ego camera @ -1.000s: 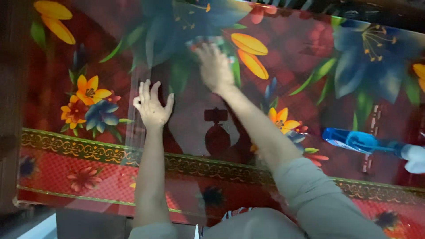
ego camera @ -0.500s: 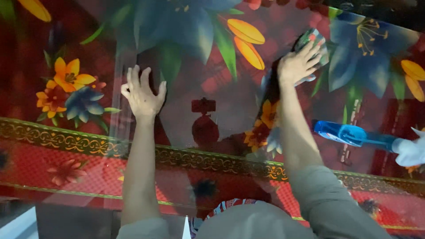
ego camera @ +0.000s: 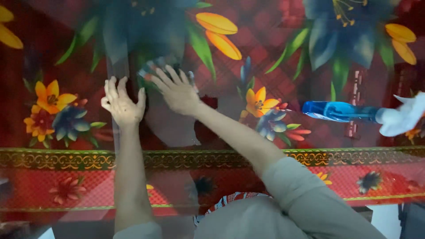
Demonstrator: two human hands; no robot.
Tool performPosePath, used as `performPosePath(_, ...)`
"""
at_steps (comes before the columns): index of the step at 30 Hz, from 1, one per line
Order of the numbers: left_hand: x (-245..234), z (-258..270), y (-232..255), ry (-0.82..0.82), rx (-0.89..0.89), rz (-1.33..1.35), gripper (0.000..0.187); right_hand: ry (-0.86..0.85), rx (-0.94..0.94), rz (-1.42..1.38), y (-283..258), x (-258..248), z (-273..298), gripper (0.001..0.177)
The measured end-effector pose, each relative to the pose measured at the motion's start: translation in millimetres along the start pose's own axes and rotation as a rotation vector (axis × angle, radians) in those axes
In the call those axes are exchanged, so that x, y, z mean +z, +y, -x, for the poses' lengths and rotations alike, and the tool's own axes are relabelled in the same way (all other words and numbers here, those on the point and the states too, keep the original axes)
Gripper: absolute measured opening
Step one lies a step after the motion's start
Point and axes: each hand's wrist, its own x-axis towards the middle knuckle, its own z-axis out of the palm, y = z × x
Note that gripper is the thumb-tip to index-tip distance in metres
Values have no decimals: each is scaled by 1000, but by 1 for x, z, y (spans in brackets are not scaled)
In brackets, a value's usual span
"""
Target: The person wipes a large rectangular table covered with a red floral-patterned plastic tablecloth using a small cloth. They move the cloth back and forth across the surface, covering different areas systematically.
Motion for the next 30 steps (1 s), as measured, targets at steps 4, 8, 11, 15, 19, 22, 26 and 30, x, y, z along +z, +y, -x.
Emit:
performPosePath(4,9,4,-9,8,-15,-6,57,-20,-23,238,102,-47,39,61)
performPosePath(8,-9,2,5,-82,-44,-65,53,72,382,406,226,-94,98,84)
performPosePath(11,-12,-5,9,-208,-86,-253,61,151,615,295,253,-124,127,77)
performPosePath(15,-13,1,7,-167,-76,-60,55,76,1064,232,221,-106,112,70)
performPosePath(19,-7,7,3,-59,-11,-152,55,15,1271,464,146,-81,89,79)
performPosePath(22,-12,1,4,-90,-6,-134,54,51,1177,465,70,-53,72,75)
performPosePath(26,3,1,-1,-116,-29,-160,59,140,854,448,-55,-15,58,78)
performPosePath(30,22,5,-13,-145,-13,-127,65,49,640,213,-154,-28,70,70)
